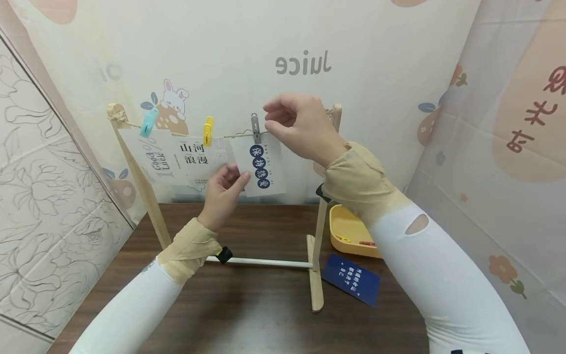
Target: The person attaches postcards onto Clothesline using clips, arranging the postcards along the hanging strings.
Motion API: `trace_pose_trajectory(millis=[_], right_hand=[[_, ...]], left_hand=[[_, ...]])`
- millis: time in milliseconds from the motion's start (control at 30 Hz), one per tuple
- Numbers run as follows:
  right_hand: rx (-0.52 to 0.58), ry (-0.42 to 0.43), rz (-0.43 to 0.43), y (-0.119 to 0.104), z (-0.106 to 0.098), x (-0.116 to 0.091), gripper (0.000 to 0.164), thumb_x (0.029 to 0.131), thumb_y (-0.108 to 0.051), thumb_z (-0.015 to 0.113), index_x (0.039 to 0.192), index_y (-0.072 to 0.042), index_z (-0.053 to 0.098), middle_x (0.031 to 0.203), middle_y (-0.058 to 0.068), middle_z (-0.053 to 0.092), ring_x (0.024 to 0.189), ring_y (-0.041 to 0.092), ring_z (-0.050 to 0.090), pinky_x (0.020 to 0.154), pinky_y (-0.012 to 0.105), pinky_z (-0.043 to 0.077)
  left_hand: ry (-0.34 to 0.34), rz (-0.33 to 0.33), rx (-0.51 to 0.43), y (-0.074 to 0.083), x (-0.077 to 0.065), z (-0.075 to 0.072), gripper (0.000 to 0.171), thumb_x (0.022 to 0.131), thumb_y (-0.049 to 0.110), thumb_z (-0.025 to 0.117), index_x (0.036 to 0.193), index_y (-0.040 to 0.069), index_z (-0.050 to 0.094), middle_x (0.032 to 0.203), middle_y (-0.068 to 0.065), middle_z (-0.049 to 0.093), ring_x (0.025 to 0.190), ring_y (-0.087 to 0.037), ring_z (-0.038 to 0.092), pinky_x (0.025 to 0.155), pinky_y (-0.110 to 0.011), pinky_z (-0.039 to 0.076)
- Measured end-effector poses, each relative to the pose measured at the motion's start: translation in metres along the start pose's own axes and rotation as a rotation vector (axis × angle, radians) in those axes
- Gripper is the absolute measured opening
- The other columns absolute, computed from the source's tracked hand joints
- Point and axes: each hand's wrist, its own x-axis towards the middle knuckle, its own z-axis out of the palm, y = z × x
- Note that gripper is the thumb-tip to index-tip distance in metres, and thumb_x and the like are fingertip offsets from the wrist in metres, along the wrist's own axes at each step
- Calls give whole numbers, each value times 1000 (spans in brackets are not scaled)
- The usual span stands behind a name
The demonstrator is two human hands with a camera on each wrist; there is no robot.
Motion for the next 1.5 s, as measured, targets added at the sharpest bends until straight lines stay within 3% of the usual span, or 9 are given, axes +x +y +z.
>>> trace_pose_trajectory(millis=[267, 433, 700, 833, 967, 1067, 1133, 1267, 1500], right_hand=[[32, 9, -27, 8, -4, -18, 23, 101, -4, 72, 123, 3, 75, 119, 22, 79, 97, 6, 75, 86, 14, 58], [24, 6, -2, 13, -4, -29, 25, 102, -6, 72, 126, 0, 75, 121, 19, 79, 98, 4, 74, 86, 13, 57], [6, -25, 17, 20, -4, -42, 32, 103, -12, 74, 134, -1, 72, 126, 19, 78, 111, 27, 75, 89, 12, 55], [15, -34, 30, 23, -3, -48, 32, 104, -11, 74, 134, -1, 72, 125, 19, 78, 112, 29, 76, 89, 12, 56], [18, -27, 27, 25, -2, -54, 28, 103, -7, 73, 130, -1, 73, 121, 17, 79, 108, 25, 77, 87, 12, 57], [37, -21, 29, 27, -2, -59, 28, 102, -4, 73, 130, 0, 73, 120, 19, 79, 103, 15, 76, 87, 12, 58], [51, -20, 31, 29, -2, -62, 29, 101, -3, 73, 129, 1, 73, 119, 19, 79, 100, 6, 74, 86, 12, 58], [73, -18, 20, 34, -3, -69, 29, 101, 0, 73, 130, 2, 72, 117, 20, 79, 96, -4, 72, 86, 12, 59], [140, 5, -17, 41, -4, -78, 30, 97, 7, 73, 127, 4, 73, 111, 23, 79, 96, 3, 76, 84, 15, 61]], left_hand=[[-37, -67, 1, -4, -5, 1, 21, 104, 4, 69, 121, -8, 65, 124, -30, 75, 99, -8, 74, 81, -22, 58], [-67, -113, 15, -7, -9, 0, 23, 105, 5, 68, 124, -6, 65, 128, -28, 75, 101, -11, 73, 81, -24, 61], [-101, -162, 26, -11, -14, 0, 22, 104, 5, 70, 122, -8, 66, 119, -30, 75, 88, -12, 74, 82, -30, 65], [-129, -185, 37, -15, -16, -1, 21, 104, 5, 69, 121, -8, 66, 117, -33, 73, 85, -9, 73, 82, -30, 65], [-160, -214, 68, -18, -19, -2, 20, 105, 6, 68, 120, -7, 66, 115, -32, 74, 92, -21, 76, 89, -45, 66], [-180, -237, 93, -19, -22, -1, 19, 105, 8, 68, 120, -4, 66, 113, -28, 75, 94, -24, 75, 93, -57, 64], [-187, -250, 101, -21, -23, -1, 16, 105, 8, 69, 117, -3, 66, 113, -27, 76, 92, -17, 74, 92, -54, 65], [-189, -278, 112, -23, -27, 0, 11, 105, 8, 69, 107, 1, 61, 114, -25, 76, 92, -17, 74, 86, -41, 66], [-202, -301, 107, -30, -33, 1, 20, 104, 6, 69, 121, -3, 64, 115, -27, 75, 100, -38, 74, 83, -36, 66]])
